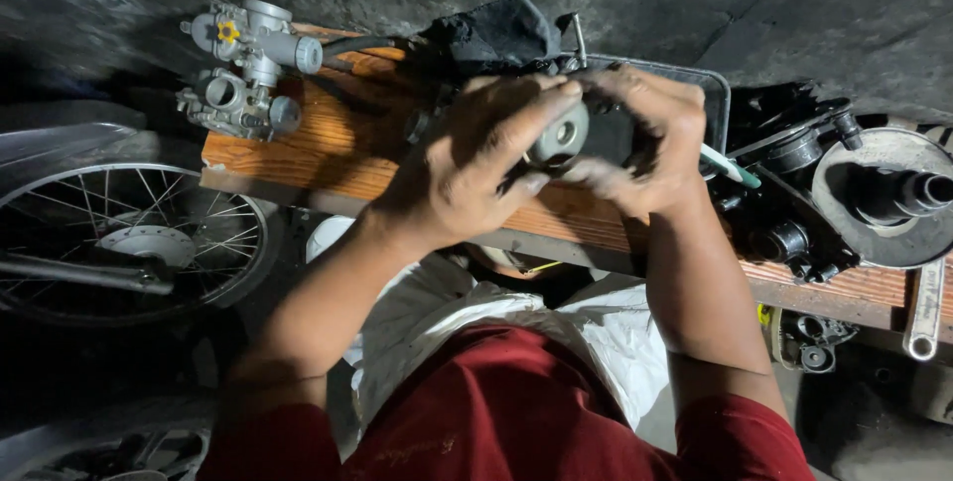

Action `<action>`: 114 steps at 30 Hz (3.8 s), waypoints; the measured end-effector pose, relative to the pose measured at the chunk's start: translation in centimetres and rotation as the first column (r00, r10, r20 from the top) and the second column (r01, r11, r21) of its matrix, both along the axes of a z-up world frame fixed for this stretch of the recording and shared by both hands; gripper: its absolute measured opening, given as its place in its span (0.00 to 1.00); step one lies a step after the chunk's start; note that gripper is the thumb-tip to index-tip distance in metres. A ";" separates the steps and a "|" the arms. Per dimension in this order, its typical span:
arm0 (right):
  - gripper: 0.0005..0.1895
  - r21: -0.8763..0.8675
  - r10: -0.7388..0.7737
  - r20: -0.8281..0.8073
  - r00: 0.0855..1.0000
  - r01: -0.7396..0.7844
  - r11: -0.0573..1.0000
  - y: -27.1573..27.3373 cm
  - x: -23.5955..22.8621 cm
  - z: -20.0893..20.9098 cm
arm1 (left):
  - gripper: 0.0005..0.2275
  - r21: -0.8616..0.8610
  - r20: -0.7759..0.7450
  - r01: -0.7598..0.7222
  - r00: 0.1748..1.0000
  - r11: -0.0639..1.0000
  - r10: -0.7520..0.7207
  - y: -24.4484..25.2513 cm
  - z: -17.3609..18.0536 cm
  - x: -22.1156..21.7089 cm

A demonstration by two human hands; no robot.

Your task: The person assembles a mechanical component, likely a carburetor, on a wooden workbench. They insert a spring into a metal housing, wipe a circular metal part with a black cloth, and then use a screwdriver to tighten a screw on the assembly.

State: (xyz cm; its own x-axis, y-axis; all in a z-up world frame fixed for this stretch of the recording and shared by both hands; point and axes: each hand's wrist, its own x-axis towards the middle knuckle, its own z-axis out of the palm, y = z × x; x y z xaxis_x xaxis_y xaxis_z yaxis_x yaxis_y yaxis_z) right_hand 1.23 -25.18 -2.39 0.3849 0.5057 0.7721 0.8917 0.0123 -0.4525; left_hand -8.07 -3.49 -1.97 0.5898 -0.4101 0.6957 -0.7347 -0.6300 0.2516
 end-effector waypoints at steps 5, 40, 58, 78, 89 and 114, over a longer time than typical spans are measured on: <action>0.33 0.166 0.165 -0.276 0.947 -0.122 0.979 -0.4 -0.1 -0.3 | 0.28 -0.120 -0.045 0.091 0.994 0.989 -0.097 0.4 3.1 -0.6; 0.40 -0.079 -0.031 -0.074 0.997 0.026 0.997 -0.5 -2.5 2.3 | 0.18 0.095 0.270 -0.130 0.958 0.987 0.100 -2.8 0.6 -0.9; 0.45 0.065 0.293 -0.560 0.775 -0.311 0.948 -0.7 2.8 -2.3 | 0.07 -0.319 0.180 -0.160 0.957 0.934 0.226 0.3 -3.2 0.3; 0.41 -0.098 0.251 -0.314 0.916 -0.294 0.951 2.3 0.7 -1.1 | 0.15 -0.264 0.204 -0.149 0.957 0.953 0.206 0.8 -4.6 0.1; 0.36 -0.174 0.104 -0.086 0.991 -0.117 0.978 4.2 -2.0 -0.8 | 0.36 -0.448 -0.072 -0.248 0.968 0.859 0.242 2.9 -8.9 -1.9; 0.34 -0.400 -0.189 0.061 0.980 0.197 0.895 4.7 -2.6 -4.3 | 0.31 -0.559 -0.222 -0.328 0.944 0.761 0.244 2.1 -6.5 -1.5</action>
State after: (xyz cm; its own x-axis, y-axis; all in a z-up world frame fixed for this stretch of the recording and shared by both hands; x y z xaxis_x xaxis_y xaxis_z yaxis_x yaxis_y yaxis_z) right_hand -1.36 -20.51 -6.66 0.4934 0.6919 0.5271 0.8668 -0.3404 -0.3645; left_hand -9.61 -1.43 -8.48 0.7138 0.2498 0.6543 -0.4788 -0.5078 0.7161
